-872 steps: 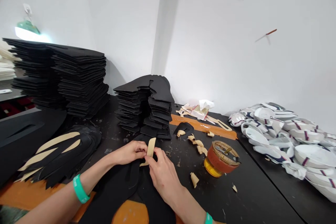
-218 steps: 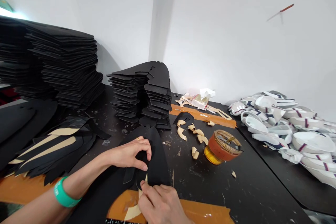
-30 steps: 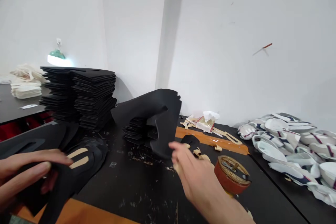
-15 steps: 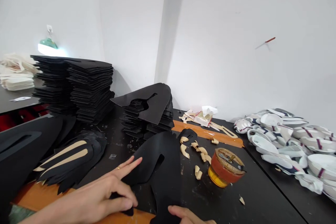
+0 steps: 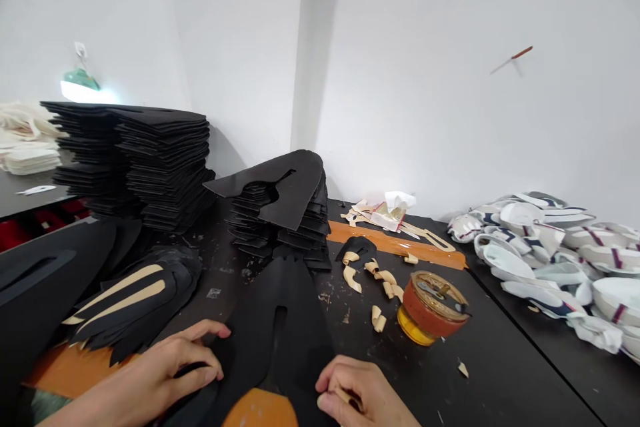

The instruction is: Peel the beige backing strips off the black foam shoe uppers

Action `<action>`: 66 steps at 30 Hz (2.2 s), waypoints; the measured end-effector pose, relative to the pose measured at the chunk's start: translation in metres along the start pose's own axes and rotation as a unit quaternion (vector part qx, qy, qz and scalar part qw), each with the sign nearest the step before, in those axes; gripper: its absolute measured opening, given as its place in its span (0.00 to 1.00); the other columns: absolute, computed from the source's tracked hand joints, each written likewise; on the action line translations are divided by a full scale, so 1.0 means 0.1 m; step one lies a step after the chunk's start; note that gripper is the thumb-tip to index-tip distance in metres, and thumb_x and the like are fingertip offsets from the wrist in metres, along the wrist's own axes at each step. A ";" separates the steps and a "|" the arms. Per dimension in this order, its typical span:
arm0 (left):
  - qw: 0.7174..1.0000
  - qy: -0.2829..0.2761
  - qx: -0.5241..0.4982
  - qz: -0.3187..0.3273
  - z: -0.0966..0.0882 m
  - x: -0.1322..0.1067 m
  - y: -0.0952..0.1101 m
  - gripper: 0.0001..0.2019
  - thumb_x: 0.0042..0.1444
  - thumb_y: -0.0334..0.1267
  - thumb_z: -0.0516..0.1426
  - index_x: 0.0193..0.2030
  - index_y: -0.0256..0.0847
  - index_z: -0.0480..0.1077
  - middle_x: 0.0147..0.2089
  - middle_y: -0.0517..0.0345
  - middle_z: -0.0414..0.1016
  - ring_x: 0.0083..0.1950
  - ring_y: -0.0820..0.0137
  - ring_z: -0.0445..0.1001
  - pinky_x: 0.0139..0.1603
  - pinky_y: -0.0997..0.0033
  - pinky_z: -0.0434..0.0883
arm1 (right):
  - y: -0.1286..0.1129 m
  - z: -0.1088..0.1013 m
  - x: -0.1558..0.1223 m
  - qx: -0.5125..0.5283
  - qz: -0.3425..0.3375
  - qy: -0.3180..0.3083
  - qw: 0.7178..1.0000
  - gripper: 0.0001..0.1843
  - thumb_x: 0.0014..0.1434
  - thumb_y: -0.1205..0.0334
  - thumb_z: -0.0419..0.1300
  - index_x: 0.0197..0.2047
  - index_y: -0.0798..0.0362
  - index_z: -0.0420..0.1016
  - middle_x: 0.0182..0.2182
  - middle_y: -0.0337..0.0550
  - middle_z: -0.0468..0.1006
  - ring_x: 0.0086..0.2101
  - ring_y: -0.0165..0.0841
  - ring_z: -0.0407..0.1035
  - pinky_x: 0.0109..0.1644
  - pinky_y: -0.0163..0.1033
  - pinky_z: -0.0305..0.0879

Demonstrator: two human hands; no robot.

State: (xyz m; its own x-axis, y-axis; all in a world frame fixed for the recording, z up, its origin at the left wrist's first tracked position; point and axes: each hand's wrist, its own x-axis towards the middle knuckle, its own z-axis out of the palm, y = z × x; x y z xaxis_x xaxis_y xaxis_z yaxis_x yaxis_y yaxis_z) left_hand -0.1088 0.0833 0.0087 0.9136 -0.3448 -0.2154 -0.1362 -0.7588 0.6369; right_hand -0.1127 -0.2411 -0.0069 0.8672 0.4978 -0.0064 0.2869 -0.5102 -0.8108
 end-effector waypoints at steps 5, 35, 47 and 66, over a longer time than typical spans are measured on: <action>0.996 0.038 -0.078 0.032 -0.35 0.05 0.22 0.17 0.60 0.50 0.51 0.37 0.46 0.78 0.48 0.57 0.74 0.53 0.62 0.69 0.57 0.66 0.63 | -0.03 -0.03 0.33 -0.016 0.010 0.012 1.000 0.21 0.65 0.51 0.52 0.26 0.54 0.73 0.23 0.39 0.73 0.26 0.28 0.65 0.30 0.31 0.60; 0.867 -0.117 -0.474 0.102 0.17 1.25 0.43 0.16 0.56 0.46 0.58 0.40 0.34 0.78 0.35 0.53 0.75 0.34 0.75 0.68 0.38 0.78 0.65 | 0.47 -0.57 1.11 0.107 0.005 0.339 0.935 0.33 0.60 0.32 0.45 0.47 0.47 0.78 0.53 0.48 0.74 0.50 0.43 0.68 0.54 0.50 0.65; 0.861 -0.093 -0.499 0.046 0.20 1.25 0.35 0.15 0.56 0.46 0.59 0.41 0.35 0.77 0.34 0.55 0.74 0.36 0.75 0.68 0.38 0.78 0.65 | 0.44 -0.34 1.17 0.306 0.047 0.300 0.902 0.30 0.61 0.35 0.50 0.45 0.55 0.71 0.29 0.48 0.80 0.11 0.23 0.57 0.12 0.28 0.47; 0.859 -0.073 -0.505 0.041 0.18 1.27 0.29 0.16 0.56 0.47 0.59 0.44 0.38 0.77 0.33 0.57 0.72 0.34 0.77 0.67 0.36 0.80 0.66 | 0.33 -0.45 1.02 0.398 -0.016 0.146 0.906 0.19 0.59 0.44 0.58 0.45 0.49 0.76 0.49 0.49 0.75 0.50 0.43 0.69 0.50 0.49 0.69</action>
State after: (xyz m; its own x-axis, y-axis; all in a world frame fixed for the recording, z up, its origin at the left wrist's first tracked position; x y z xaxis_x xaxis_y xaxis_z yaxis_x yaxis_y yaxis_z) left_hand -0.0035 0.0074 -0.0139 0.8495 -0.4949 -0.1831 0.2714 0.1123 0.9559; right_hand 0.0035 -0.2393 -0.0078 0.9679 0.2367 0.0851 0.0304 0.2258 -0.9737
